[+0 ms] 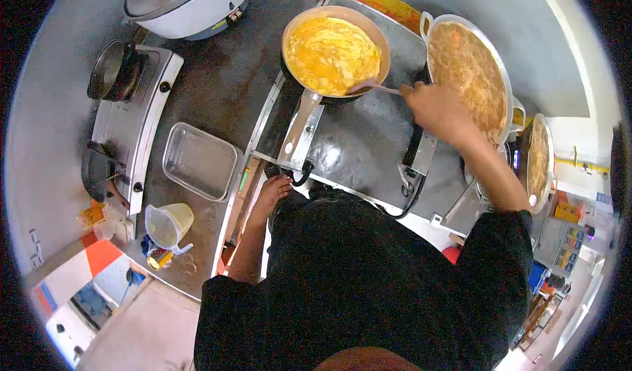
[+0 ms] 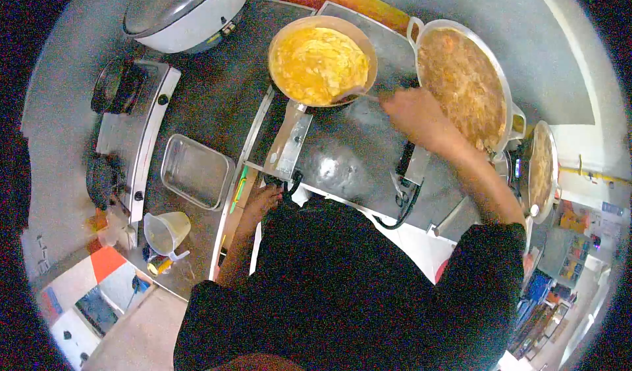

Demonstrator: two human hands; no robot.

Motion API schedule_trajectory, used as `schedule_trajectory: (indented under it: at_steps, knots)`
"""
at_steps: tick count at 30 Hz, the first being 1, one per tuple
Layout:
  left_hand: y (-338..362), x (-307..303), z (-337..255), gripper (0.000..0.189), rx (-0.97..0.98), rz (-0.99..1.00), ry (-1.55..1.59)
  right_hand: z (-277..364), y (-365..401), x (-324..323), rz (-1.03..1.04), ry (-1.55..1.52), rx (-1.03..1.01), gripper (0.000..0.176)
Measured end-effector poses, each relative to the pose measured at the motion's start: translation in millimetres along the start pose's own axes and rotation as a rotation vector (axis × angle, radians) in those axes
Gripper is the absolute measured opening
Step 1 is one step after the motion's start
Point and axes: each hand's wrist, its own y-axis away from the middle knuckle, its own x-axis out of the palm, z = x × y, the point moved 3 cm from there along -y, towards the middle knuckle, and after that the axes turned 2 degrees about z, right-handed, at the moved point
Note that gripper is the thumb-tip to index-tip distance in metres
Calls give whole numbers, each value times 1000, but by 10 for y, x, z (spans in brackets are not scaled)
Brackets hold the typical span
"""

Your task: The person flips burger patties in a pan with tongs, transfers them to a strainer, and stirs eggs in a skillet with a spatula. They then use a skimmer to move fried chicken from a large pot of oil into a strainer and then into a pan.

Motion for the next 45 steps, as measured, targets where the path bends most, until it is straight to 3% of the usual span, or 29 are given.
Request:
schedule_trajectory:
  at_steps: [7, 10, 13, 16, 17, 20, 23, 24, 25, 27, 28, 29, 30, 32, 33, 34, 35, 36, 37, 38, 39, 40, 41, 43, 45]
  knots:
    - [121, 96, -84, 36, 39, 1, -126, 15, -564, 120, -94, -100, 58, 36]
    - [-115, -125, 50, 32, -23, 21, -224, 5, -838, 140, -128, -144, 139, 26]
    - [29, -164, -276, 29, -11, 54, -681, -53, -1041, 10, -141, -175, 250, 25]
    - [106, -349, -646, 31, -15, 126, -890, -394, -1287, 273, -141, -282, 315, 22]
    - [164, -367, -809, 32, -57, 179, -1011, -499, -1256, 351, -177, -365, 318, 22]
    - [582, 189, -1620, 35, -258, 659, -1362, -469, -887, 187, -212, -372, 352, 22]
    - [864, 1073, -2220, 37, 17, 1035, -886, 68, -343, -178, -304, -368, 486, 20]
    - [783, 1325, -2239, 58, 114, 978, -976, 230, -296, -108, -282, -342, 482, 20]
    - [669, 1598, -2208, 60, 44, 897, -766, 389, -257, -119, -159, -353, 434, 17]
    - [403, 2139, -2073, 62, -87, 817, -325, 648, -359, 290, -381, -433, 374, 16]
    - [219, 2347, -1936, 62, -147, 797, -86, 823, -335, 270, -402, -441, 448, 18]
    - [-376, 2233, -1713, 59, -212, 888, 135, 947, -331, 360, -537, -526, 427, 23]
    - [-270, 2477, -1765, 56, -149, 738, 154, 1057, -304, 287, -266, -569, 478, 39]
    - [-278, 2756, -1787, 52, -25, 809, 99, 1357, -122, 303, -613, -552, 630, 48]
    - [-299, 2778, -1784, 47, 25, 663, 86, 1457, 130, 277, -720, -555, 576, 48]
    - [-457, 2686, -1783, 42, 126, 657, 19, 1459, 506, 225, -747, -583, 522, 45]
    - [-435, 2730, -1808, 34, 23, 530, 14, 1465, 881, 173, -771, -611, 467, 43]
    - [-394, 2705, -1865, 25, -17, 617, 36, 1394, 1303, 44, -713, -672, 414, 39]
    - [-288, 2725, -1875, 19, -15, 591, 197, 1279, 1815, 61, -940, -699, 444, 36]
    - [-191, 2710, -1907, 22, -125, 747, 348, 1175, 2357, 137, -1168, -717, 464, 32]
    - [-205, 2609, -1930, 28, -92, 647, 298, 1062, 2901, 344, -1221, -536, 724, 22]
    - [-174, 2563, -1939, 34, -111, 623, 275, 900, 3419, 690, -994, -502, 962, 30]
    - [-149, 2560, -1918, 36, -116, 609, 256, 736, 3872, 1143, -1465, -383, 1035, 26]
    - [-43, 2561, -1870, 26, 68, 305, -1, 368, 4779, 2062, -1477, -680, 1579, 25]
    - [221, 2802, -1692, 21, 109, 384, -145, 0, 5615, 3315, -1472, -1149, 1830, 23]
